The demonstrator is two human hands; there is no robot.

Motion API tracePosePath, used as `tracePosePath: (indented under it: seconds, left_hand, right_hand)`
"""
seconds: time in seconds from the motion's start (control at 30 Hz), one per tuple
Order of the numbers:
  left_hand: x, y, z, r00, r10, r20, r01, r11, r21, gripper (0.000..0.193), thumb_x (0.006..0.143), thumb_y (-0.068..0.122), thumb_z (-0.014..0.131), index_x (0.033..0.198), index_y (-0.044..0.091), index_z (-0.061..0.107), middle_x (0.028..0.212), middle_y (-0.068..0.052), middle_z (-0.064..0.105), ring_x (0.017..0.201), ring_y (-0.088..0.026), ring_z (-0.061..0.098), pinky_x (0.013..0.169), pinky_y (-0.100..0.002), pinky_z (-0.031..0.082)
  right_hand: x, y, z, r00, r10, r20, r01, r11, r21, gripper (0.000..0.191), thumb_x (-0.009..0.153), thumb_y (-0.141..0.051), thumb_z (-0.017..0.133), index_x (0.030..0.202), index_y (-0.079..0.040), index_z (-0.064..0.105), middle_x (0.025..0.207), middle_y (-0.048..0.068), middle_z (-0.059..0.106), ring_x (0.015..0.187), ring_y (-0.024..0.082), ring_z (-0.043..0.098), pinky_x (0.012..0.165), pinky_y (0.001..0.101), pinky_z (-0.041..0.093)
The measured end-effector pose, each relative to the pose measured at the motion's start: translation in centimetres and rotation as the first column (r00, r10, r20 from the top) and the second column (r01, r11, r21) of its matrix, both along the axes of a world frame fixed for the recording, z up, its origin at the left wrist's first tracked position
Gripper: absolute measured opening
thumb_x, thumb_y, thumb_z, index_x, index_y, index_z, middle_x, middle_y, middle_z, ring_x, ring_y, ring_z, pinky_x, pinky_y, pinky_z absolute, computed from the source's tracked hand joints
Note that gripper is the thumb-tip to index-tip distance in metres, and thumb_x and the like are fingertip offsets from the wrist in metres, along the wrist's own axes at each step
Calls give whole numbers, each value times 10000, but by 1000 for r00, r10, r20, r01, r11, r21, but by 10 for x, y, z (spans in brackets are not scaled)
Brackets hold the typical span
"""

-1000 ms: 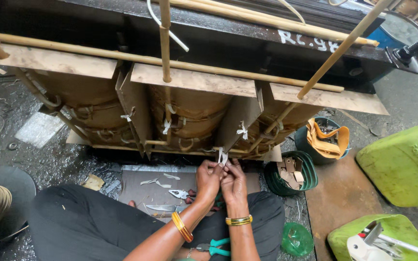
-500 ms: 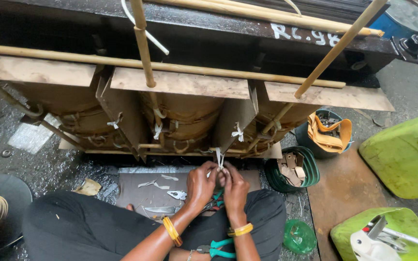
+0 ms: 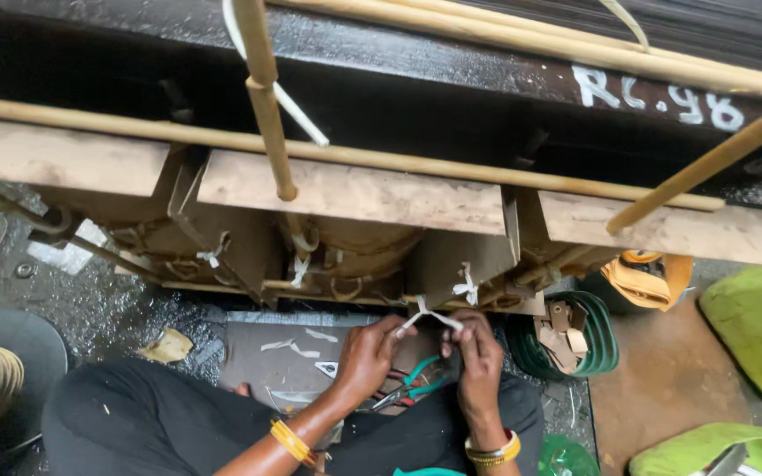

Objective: The person ties white straps around vertical wooden dowels on a wooden structure using both hands. They repeatedly wrap, pull, and knot the straps to secure them in place.

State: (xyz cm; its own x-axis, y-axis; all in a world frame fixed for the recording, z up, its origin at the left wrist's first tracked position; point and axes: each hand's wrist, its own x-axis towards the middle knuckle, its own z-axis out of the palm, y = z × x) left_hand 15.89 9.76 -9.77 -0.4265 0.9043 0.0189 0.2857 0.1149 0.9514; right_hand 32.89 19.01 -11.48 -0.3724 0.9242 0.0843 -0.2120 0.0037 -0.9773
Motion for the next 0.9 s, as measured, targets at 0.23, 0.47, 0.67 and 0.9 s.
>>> tracePosePath:
  seconds: [0.23, 0.47, 0.67, 0.9]
  left_hand:
    - [-15, 9, 11, 994, -48, 101, 63, 986, -153, 154, 961, 131, 598, 883, 59, 709, 565, -89, 542, 514, -180, 519, 526, -360, 424]
    - [-29, 14, -9, 977, 6, 213, 34, 983, -180, 233, 984, 149, 611, 796, 43, 700, 561, -40, 504, 547, -107, 446, 516, -322, 389]
    - [-16, 4, -1, 996, 34, 81, -27, 996, -80, 204, 961, 114, 576, 861, 50, 742, 559, -81, 547, 519, -149, 521, 530, -349, 428]
    - [19, -30, 35, 903, 60, -426, 87, 945, 316, 161, 900, 68, 672, 1056, 41, 698, 1020, -149, 703, 808, -359, 720, 671, -450, 572]
  right_hand:
    - [0, 38, 24, 727, 43, 685, -629, 440, 640, 121, 843, -106, 649, 954, -58, 664, 1042, 102, 704, 925, 280, 701, 729, 367, 557]
    - [22, 70, 2, 641, -182, 746, -739, 115, 663, 137, 829, -178, 739, 863, -82, 648, 964, 71, 719, 800, 284, 686, 582, 420, 528]
    - [7, 32, 12, 817, -6, 577, -476, 560, 679, 182, 824, 10, 613, 1003, -15, 637, 1055, 140, 676, 990, 364, 650, 849, 434, 549]
    - [-11, 14, 42, 758, -57, 650, -568, 433, 700, 495, 692, -16, 684, 1187, -3, 674, 1103, 161, 636, 1034, 398, 612, 833, 450, 534]
